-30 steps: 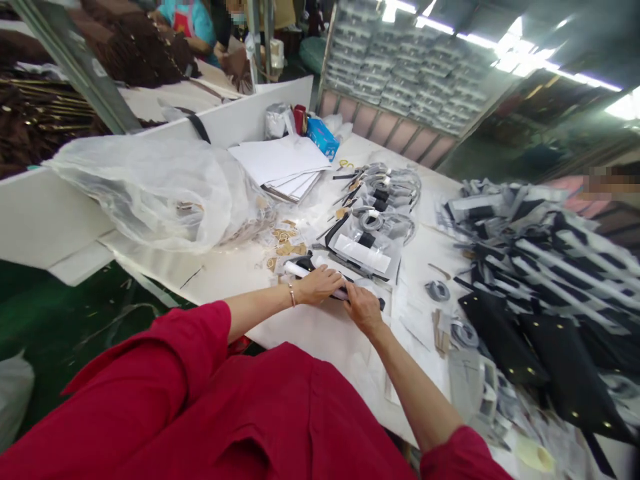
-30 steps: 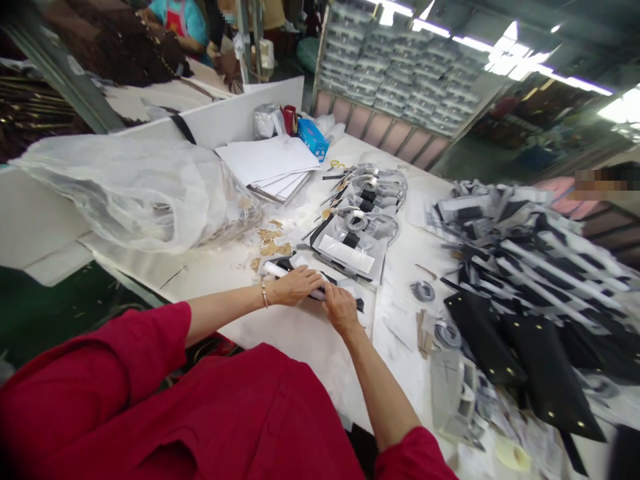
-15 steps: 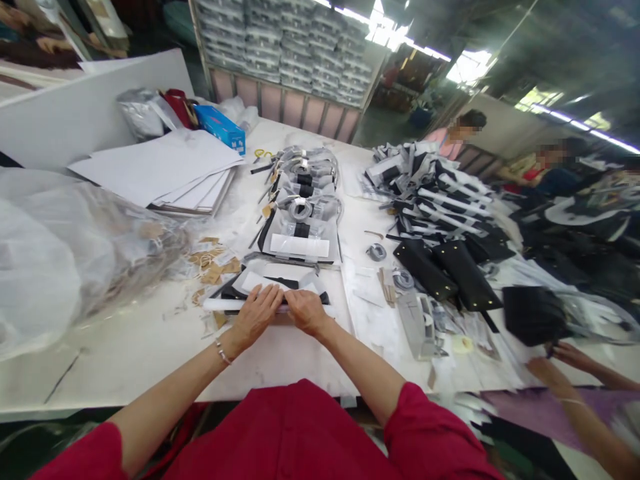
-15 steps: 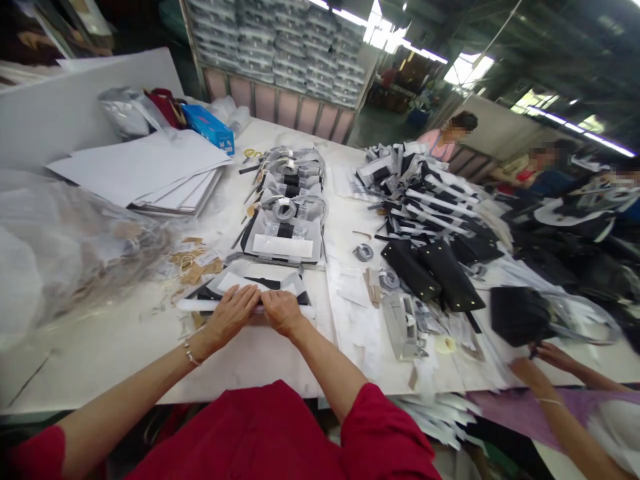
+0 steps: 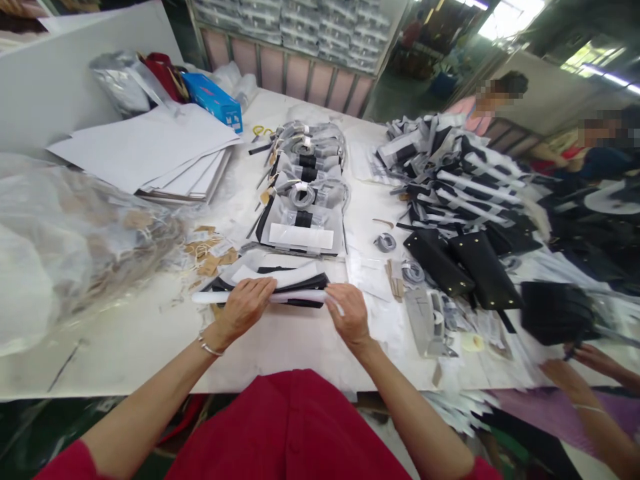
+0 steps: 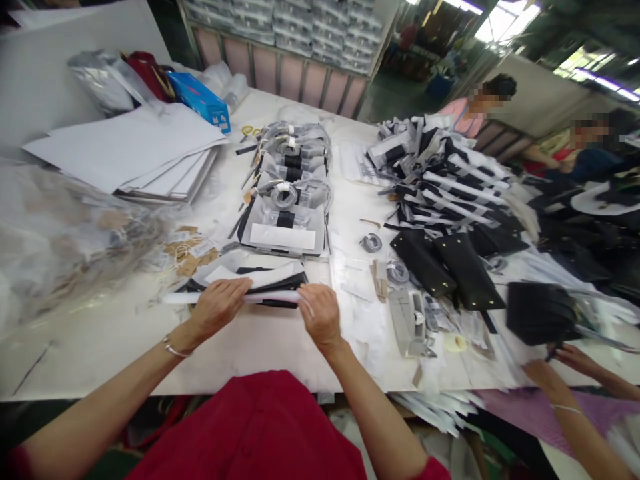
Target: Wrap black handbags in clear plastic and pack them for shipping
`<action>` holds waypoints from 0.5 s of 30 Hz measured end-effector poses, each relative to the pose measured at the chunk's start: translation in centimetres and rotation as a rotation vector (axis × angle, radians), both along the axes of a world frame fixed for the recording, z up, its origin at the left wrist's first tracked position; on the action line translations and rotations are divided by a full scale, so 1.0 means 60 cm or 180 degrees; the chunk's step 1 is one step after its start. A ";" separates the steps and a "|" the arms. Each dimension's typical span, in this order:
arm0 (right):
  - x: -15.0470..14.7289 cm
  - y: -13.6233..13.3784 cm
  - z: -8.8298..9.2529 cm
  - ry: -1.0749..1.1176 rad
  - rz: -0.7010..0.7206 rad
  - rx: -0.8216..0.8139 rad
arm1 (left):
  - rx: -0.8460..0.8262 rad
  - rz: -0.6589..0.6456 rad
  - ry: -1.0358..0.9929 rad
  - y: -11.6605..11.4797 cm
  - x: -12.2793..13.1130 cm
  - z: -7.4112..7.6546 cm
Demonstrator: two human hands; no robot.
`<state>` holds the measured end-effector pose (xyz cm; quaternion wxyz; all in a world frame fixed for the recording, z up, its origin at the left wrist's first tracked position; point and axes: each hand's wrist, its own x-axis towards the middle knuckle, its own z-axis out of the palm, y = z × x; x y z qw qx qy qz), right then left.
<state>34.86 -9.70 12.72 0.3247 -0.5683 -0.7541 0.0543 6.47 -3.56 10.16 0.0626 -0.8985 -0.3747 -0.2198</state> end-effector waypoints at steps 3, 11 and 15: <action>0.078 -0.021 -0.042 0.0530 -0.1027 -0.0503 | -0.0160 0.0044 -0.0109 0.010 -0.011 0.011; 0.116 -0.023 -0.185 -0.0309 -0.1520 -0.1845 | -0.0192 0.0003 -0.0037 -0.002 -0.029 0.031; 0.121 -0.023 -0.199 -0.0447 -0.1452 -0.1640 | -0.0183 0.0093 -0.0121 -0.010 -0.036 0.028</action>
